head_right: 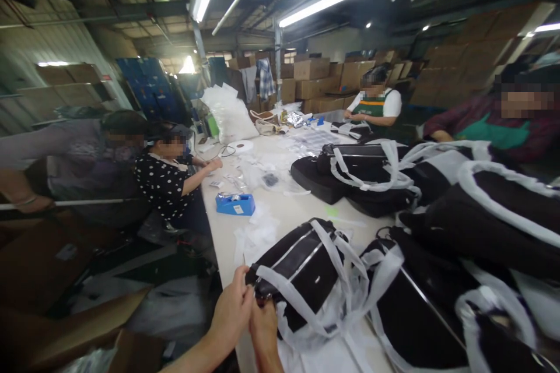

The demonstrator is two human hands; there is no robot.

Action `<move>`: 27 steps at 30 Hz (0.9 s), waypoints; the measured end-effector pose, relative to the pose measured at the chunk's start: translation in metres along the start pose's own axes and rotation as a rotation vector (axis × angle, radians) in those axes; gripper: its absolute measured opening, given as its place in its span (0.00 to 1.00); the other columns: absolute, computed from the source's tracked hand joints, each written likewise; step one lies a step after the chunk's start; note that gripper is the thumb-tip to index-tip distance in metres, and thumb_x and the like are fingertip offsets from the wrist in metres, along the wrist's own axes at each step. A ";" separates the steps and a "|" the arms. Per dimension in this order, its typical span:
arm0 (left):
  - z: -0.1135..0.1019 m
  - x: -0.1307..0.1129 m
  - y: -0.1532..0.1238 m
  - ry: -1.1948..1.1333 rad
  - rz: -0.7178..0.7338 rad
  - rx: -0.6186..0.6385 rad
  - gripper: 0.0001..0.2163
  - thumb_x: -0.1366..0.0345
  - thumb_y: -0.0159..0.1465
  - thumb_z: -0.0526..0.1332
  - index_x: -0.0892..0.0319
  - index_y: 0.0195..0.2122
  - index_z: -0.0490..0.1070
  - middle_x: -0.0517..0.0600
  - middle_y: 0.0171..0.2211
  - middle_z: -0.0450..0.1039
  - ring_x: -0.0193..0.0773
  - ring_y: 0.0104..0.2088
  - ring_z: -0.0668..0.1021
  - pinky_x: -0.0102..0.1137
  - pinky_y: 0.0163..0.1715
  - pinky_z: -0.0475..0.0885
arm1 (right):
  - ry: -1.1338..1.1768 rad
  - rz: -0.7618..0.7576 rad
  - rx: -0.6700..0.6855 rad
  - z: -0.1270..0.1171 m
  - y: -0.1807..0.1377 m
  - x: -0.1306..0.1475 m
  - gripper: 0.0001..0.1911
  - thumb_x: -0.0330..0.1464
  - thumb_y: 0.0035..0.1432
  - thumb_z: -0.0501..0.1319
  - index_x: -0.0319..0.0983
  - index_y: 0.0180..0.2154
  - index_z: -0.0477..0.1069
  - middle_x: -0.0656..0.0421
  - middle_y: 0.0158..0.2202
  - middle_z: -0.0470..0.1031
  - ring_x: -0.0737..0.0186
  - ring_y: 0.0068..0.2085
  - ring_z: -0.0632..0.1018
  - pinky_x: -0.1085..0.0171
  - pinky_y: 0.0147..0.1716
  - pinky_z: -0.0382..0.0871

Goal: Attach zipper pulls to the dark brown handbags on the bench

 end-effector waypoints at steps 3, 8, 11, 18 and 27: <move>0.005 0.006 -0.004 0.049 0.034 0.001 0.27 0.68 0.68 0.47 0.64 0.67 0.46 0.54 0.36 0.78 0.43 0.39 0.79 0.31 0.37 0.65 | -0.107 0.050 0.050 -0.011 -0.007 -0.003 0.23 0.53 0.49 0.59 0.39 0.32 0.68 0.57 0.24 0.73 0.63 0.20 0.72 0.67 0.15 0.57; 0.004 0.003 -0.008 0.129 0.049 -0.002 0.29 0.67 0.69 0.46 0.63 0.70 0.40 0.56 0.34 0.79 0.45 0.34 0.81 0.32 0.33 0.66 | -0.463 0.284 0.380 -0.024 -0.036 0.002 0.07 0.36 0.50 0.58 0.39 0.27 0.65 0.58 0.20 0.74 0.68 0.13 0.68 0.72 0.11 0.46; 0.005 -0.007 -0.011 0.254 0.108 0.012 0.31 0.70 0.66 0.50 0.61 0.70 0.42 0.57 0.32 0.79 0.48 0.32 0.81 0.33 0.30 0.67 | -0.632 0.227 0.622 -0.031 -0.040 0.045 0.05 0.33 0.49 0.55 0.39 0.26 0.67 0.58 0.22 0.76 0.70 0.14 0.68 0.72 0.12 0.48; 0.033 -0.042 -0.025 0.490 0.459 -0.213 0.27 0.74 0.58 0.59 0.65 0.61 0.61 0.53 0.23 0.75 0.41 0.20 0.77 0.28 0.19 0.61 | -0.731 -0.232 0.533 -0.032 0.037 0.148 0.10 0.38 0.54 0.56 0.39 0.30 0.72 0.61 0.26 0.74 0.66 0.23 0.71 0.68 0.22 0.61; 0.067 -0.053 -0.045 0.435 0.643 -0.463 0.03 0.72 0.60 0.60 0.63 0.36 0.67 0.49 0.17 0.70 0.34 0.15 0.70 0.29 0.18 0.53 | -0.975 0.033 0.993 0.046 0.021 0.115 0.09 0.27 0.46 0.57 0.38 0.25 0.77 0.62 0.22 0.74 0.66 0.22 0.71 0.70 0.21 0.61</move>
Point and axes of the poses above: each hand's wrist, its own y-axis towards the middle knuckle, its own z-axis out of the palm, x = y × z, the point moved 8 cm from there along y, towards the middle knuckle
